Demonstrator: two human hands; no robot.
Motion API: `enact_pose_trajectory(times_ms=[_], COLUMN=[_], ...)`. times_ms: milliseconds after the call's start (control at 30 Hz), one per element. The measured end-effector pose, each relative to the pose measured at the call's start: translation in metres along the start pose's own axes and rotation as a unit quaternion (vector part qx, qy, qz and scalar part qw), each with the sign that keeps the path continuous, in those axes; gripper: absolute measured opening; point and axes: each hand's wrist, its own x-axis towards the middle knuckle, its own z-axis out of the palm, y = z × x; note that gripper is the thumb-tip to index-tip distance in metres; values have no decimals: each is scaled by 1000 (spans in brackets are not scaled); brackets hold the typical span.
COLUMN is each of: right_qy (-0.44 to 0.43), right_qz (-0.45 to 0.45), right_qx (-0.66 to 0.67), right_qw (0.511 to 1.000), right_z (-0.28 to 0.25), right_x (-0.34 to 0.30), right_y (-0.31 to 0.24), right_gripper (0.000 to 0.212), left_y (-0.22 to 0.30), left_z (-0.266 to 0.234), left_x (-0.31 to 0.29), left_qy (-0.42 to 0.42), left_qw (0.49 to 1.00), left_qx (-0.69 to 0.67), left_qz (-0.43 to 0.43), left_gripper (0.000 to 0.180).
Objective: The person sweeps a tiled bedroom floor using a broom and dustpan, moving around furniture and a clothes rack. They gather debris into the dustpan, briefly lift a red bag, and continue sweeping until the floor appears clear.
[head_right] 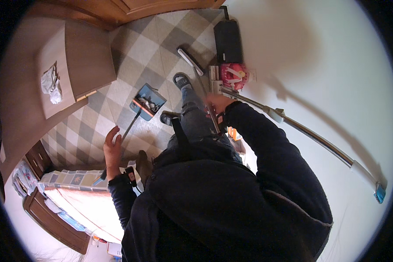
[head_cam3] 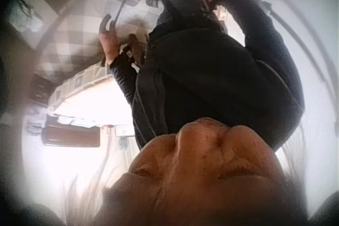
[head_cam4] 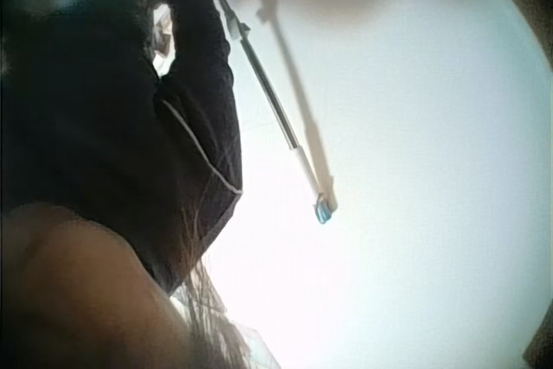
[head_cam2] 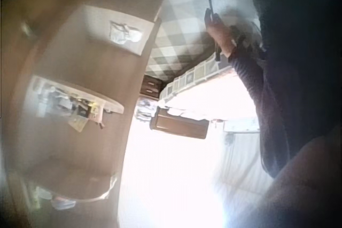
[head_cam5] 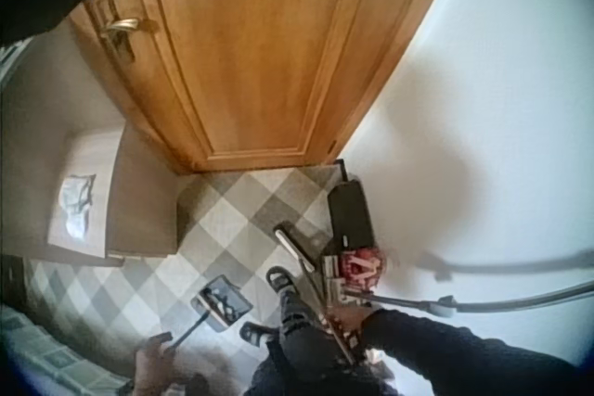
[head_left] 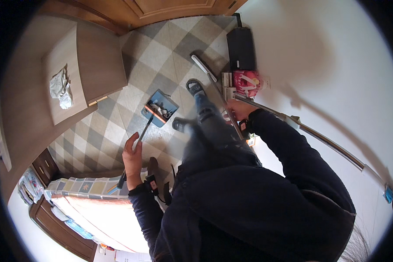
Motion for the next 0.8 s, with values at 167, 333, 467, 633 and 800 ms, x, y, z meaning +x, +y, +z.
enact_pose_trajectory(times_ms=[167, 333, 467, 633, 800], right_qy=[-35, -33, -126, -109, -108], right_qz=[41, 109, 55, -424, -349], right_qx=[20, -92, -61, -514, -141], right_qw=[998, 989, 989, 738, 920], right_z=[21, 33, 41, 50, 90], right_x=[13, 41, 49, 68, 81], right_y=[-6, -4, -4, -20, -47], right_gripper=[13, 31, 36, 46, 49], left_y=[-28, -14, 6, 48, 101], left_z=[-7, 7, 29, 50, 71], left_x=[-18, -17, -5, 6, 11], left_qy=[1, -36, -112, -184, -303], left_qw=[990, 994, 988, 968, 936], left_qx=[-95, -94, -101, -171, -175], left_qz=[-100, -48, 27, 22, 30], left_gripper=[31, 31, 31, 35, 43])
